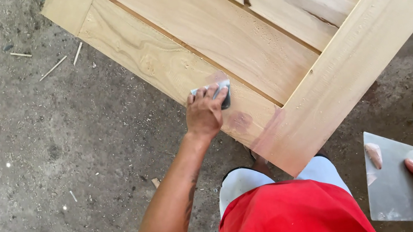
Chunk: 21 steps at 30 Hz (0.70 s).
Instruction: Apply wood filler paste to cracks and joints of a wooden door using a putty knife.
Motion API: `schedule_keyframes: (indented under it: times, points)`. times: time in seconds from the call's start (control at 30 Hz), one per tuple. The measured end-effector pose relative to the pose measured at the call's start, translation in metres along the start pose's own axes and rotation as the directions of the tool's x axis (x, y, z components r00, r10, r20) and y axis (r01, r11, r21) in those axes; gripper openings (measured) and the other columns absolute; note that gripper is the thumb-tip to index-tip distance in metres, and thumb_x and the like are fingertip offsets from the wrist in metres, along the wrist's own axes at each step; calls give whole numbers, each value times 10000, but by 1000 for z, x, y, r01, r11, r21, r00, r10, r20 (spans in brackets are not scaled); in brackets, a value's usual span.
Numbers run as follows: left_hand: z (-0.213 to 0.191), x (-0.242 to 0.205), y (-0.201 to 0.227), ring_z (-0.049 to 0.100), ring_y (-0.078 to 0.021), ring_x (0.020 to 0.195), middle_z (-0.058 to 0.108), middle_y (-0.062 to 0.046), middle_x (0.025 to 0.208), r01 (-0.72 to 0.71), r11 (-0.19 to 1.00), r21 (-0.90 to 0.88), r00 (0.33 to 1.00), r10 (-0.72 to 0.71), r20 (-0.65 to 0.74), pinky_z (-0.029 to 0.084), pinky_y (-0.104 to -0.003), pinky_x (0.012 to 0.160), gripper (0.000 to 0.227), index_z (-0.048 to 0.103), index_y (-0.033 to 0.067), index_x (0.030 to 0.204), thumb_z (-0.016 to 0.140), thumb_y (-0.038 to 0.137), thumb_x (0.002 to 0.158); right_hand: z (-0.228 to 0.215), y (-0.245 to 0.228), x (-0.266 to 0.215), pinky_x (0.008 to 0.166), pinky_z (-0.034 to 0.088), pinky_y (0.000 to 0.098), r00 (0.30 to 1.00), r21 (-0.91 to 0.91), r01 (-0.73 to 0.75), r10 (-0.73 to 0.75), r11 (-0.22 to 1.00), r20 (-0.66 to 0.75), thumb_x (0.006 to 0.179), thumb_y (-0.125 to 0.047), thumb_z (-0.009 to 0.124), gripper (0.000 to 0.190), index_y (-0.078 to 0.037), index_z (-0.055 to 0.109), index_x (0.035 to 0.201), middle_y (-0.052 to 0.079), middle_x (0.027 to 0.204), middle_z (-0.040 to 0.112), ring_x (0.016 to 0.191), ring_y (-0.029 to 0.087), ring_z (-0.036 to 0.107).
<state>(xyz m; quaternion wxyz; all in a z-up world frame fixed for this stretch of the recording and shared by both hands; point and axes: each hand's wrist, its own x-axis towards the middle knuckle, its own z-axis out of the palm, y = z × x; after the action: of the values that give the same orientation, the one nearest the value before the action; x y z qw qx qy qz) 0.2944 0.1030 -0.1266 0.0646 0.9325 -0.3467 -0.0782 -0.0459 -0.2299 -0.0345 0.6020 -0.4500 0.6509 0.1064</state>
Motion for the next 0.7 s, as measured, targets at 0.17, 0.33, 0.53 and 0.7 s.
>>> schedule_keyframes:
  times: [0.17, 0.33, 0.53, 0.7]
  points:
    - [-21, 15, -18, 611, -209, 1182, 644, -9, 1389, 6, 996, -85, 977, 12, 214, 426, -426, 1057, 440, 629, 254, 1394, 452, 111, 1018, 3, 4, 3, 785, 542, 401, 1000, 71, 17, -19, 997, 24, 1064, -349, 554, 507, -48, 541, 1472, 86, 1077, 648, 872, 183, 638]
    - [-25, 41, -25, 607, -201, 1152, 624, -4, 1405, 71, 992, -101, 974, -47, 223, 435, -418, 1033, 482, 593, 262, 1442, 424, 76, 1030, 5, 12, -3, 765, 544, 392, 999, 119, 26, -29, 993, 23, 1057, -336, 574, 501, -59, 541, 1472, 61, 1071, 648, 864, 176, 636]
    - [-5, 29, -20, 596, -205, 1167, 602, -12, 1419, -16, 999, -43, 967, 27, 252, 426, -424, 1038, 463, 640, 282, 1363, 435, 94, 992, 17, 10, -18, 754, 556, 409, 1000, 91, -10, 8, 996, 25, 1019, -347, 561, 489, -96, 555, 1439, 52, 1095, 665, 893, 181, 670]
    - [-47, 4, -8, 598, -202, 1225, 665, 18, 1351, -79, 988, -135, 940, 119, 319, 425, -439, 1056, 464, 685, 279, 1318, 403, 122, 984, 40, 4, -19, 791, 571, 457, 977, 174, 99, -129, 980, 169, 1028, -326, 540, 511, -50, 543, 1458, 105, 1140, 681, 943, 224, 685]
